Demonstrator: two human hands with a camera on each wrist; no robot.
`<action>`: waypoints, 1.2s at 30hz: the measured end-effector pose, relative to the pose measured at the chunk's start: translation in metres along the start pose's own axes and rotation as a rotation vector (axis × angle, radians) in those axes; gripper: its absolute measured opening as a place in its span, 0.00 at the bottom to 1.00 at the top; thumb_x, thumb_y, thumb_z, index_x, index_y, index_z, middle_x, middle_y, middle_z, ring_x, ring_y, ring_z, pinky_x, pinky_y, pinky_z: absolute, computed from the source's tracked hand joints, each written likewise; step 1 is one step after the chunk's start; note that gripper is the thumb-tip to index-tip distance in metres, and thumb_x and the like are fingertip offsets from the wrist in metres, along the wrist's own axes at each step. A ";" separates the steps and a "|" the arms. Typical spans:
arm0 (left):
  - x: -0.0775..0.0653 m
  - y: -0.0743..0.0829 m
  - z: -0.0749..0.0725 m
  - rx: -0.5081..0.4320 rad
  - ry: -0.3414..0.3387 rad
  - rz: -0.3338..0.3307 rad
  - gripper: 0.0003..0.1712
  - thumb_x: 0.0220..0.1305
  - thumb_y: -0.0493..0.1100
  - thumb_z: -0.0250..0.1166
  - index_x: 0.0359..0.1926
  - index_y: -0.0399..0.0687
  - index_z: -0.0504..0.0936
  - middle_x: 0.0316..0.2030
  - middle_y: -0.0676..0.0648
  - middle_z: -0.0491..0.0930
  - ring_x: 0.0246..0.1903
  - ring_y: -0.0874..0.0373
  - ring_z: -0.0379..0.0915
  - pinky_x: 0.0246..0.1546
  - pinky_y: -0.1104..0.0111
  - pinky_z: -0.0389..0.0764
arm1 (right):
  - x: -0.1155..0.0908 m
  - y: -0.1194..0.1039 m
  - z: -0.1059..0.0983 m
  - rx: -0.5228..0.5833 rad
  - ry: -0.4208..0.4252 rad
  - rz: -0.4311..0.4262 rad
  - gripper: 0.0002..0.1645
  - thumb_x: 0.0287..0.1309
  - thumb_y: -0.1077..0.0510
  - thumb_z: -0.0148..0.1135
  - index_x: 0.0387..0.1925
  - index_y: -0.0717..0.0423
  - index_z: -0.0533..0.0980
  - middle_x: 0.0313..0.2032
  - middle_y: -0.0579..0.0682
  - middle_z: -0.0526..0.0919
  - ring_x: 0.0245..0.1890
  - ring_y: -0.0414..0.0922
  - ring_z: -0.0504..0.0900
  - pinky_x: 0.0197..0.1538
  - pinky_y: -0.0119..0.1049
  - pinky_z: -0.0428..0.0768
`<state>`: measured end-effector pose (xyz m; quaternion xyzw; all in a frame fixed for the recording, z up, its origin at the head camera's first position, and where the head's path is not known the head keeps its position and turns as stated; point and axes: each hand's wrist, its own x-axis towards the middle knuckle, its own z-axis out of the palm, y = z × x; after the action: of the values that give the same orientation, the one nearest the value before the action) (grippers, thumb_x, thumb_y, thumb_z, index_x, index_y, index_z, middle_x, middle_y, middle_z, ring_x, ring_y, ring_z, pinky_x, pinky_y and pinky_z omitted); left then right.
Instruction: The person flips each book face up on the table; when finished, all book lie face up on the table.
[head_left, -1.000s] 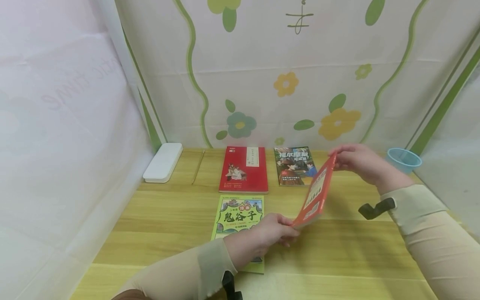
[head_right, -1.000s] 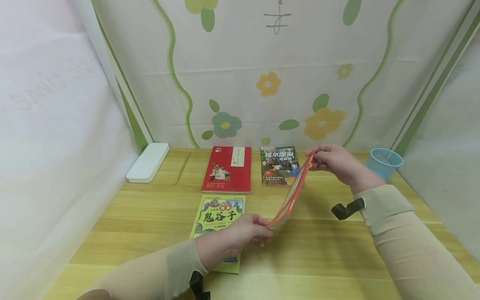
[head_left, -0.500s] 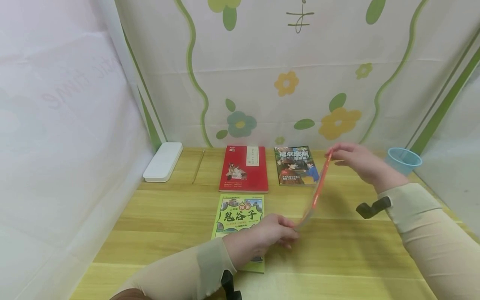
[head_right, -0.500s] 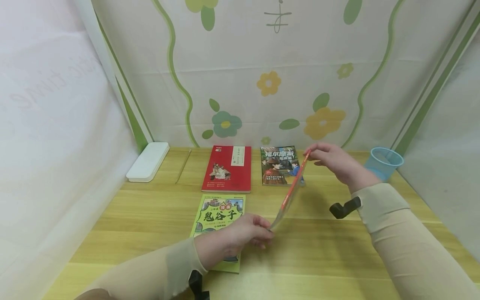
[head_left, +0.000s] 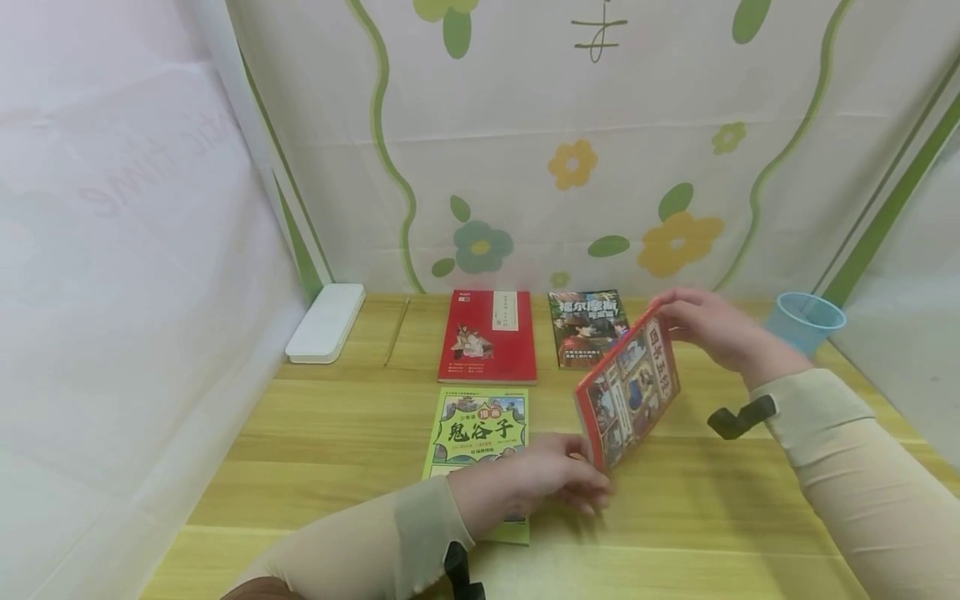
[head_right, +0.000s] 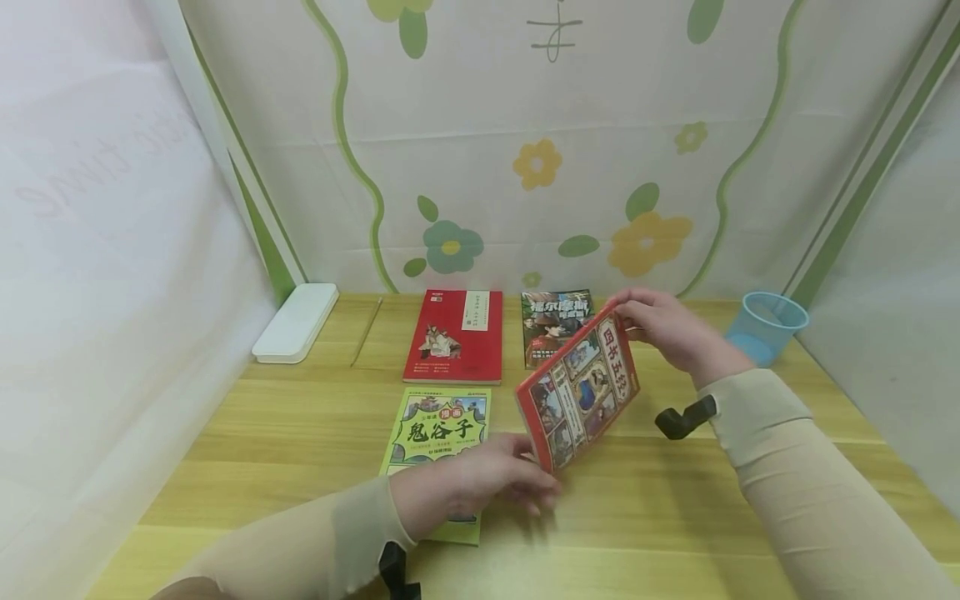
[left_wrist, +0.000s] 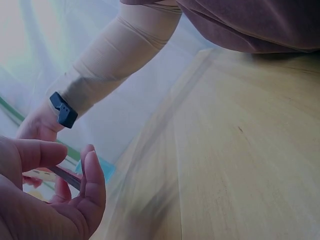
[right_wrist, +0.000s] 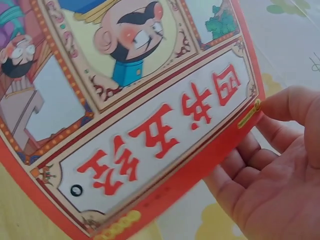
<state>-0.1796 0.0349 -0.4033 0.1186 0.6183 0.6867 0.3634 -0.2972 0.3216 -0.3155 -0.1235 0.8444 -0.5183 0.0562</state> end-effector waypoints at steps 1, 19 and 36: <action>0.000 0.000 0.000 -0.009 -0.006 -0.003 0.15 0.59 0.31 0.65 0.48 0.40 0.76 0.31 0.39 0.84 0.27 0.55 0.82 0.31 0.64 0.86 | 0.000 0.000 0.000 0.003 0.000 0.003 0.20 0.75 0.54 0.48 0.54 0.69 0.70 0.47 0.52 0.79 0.48 0.42 0.81 0.52 0.30 0.79; -0.003 0.003 0.000 -0.016 -0.052 0.005 0.15 0.59 0.32 0.62 0.48 0.43 0.82 0.35 0.38 0.86 0.33 0.45 0.85 0.32 0.58 0.87 | 0.003 0.002 0.007 0.040 -0.055 0.050 0.19 0.73 0.56 0.52 0.57 0.65 0.67 0.44 0.56 0.80 0.40 0.50 0.83 0.42 0.45 0.85; -0.001 0.002 -0.005 0.021 0.011 0.042 0.13 0.56 0.35 0.63 0.44 0.43 0.83 0.34 0.38 0.83 0.22 0.58 0.78 0.26 0.64 0.86 | 0.005 0.006 0.003 -0.006 -0.144 0.040 0.18 0.71 0.57 0.56 0.55 0.65 0.71 0.44 0.60 0.81 0.37 0.56 0.83 0.38 0.49 0.86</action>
<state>-0.1828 0.0299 -0.4018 0.1318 0.6247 0.6884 0.3442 -0.3022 0.3206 -0.3215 -0.1440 0.8420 -0.5043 0.1267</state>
